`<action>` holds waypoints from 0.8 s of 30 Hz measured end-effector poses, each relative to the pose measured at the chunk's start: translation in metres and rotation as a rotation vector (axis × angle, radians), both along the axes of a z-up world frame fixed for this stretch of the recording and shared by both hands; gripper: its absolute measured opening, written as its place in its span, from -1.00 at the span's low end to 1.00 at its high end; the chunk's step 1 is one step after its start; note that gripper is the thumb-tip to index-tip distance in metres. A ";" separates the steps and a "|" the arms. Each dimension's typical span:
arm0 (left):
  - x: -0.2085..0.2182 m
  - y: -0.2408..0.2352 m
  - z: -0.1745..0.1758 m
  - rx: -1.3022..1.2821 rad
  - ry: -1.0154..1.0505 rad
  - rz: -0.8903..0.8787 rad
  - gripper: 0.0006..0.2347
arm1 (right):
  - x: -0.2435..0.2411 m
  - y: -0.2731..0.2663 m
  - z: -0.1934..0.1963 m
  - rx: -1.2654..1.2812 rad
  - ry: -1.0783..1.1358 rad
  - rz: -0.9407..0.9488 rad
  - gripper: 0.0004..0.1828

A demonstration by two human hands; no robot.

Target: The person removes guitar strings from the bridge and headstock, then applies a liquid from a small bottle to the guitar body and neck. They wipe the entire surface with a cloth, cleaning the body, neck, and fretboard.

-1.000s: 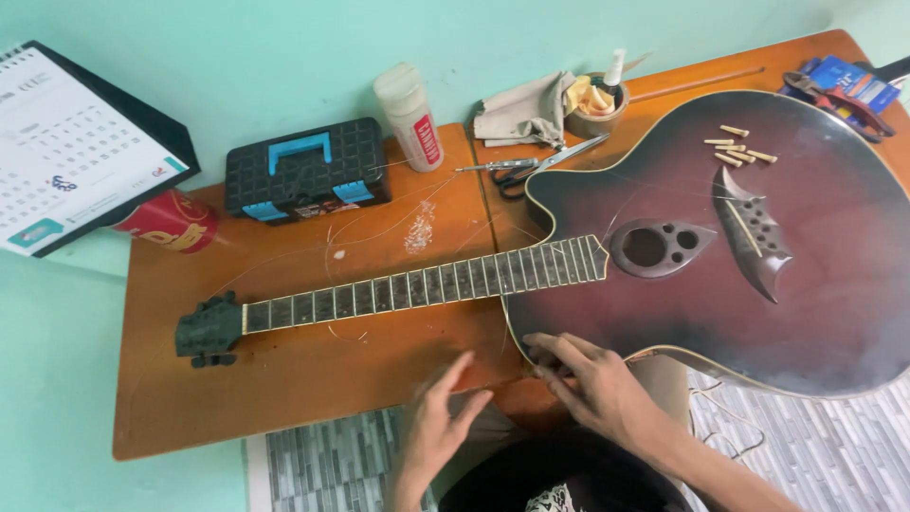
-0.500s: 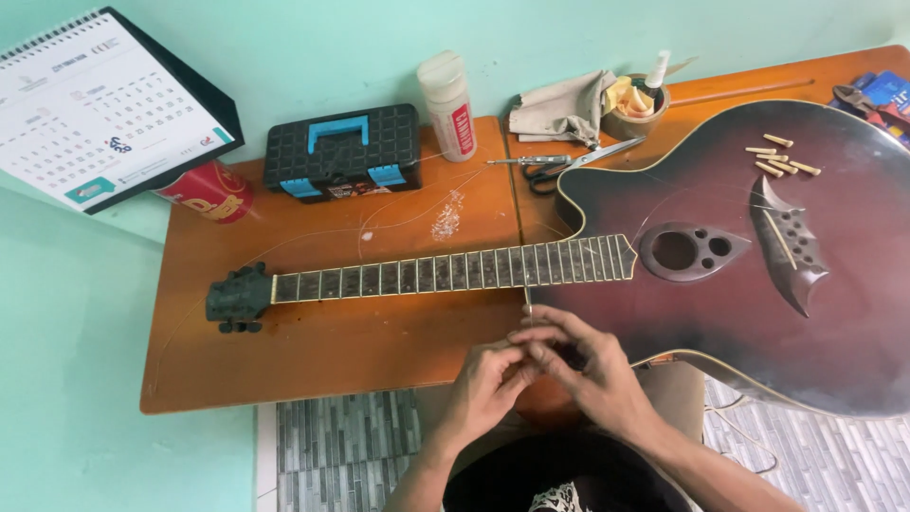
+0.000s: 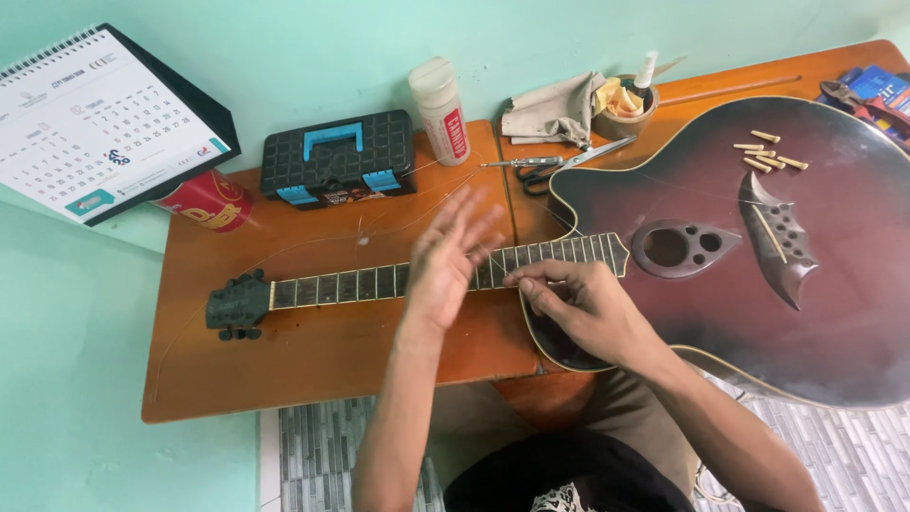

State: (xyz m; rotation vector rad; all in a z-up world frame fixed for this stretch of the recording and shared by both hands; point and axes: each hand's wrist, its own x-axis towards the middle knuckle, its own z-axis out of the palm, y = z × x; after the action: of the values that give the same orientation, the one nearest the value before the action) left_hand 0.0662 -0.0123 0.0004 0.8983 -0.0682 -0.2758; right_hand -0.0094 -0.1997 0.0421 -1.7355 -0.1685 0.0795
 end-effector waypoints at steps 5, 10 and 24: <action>0.041 0.044 -0.011 0.110 0.005 0.228 -0.59 | -0.005 -0.016 0.032 0.097 0.123 0.055 -0.71; 0.070 0.104 -0.014 0.267 -0.041 0.450 -0.64 | -0.019 -0.046 0.023 0.490 0.413 0.153 -0.68; 0.092 0.201 0.022 0.097 0.193 0.850 -0.70 | -0.052 -0.078 0.016 0.637 0.482 0.361 -0.60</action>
State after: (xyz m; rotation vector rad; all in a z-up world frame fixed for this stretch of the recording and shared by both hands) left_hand 0.1579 0.1884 0.0227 0.9178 0.5018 0.4318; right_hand -0.0614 -0.2781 0.0584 -0.9990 -0.1287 0.6347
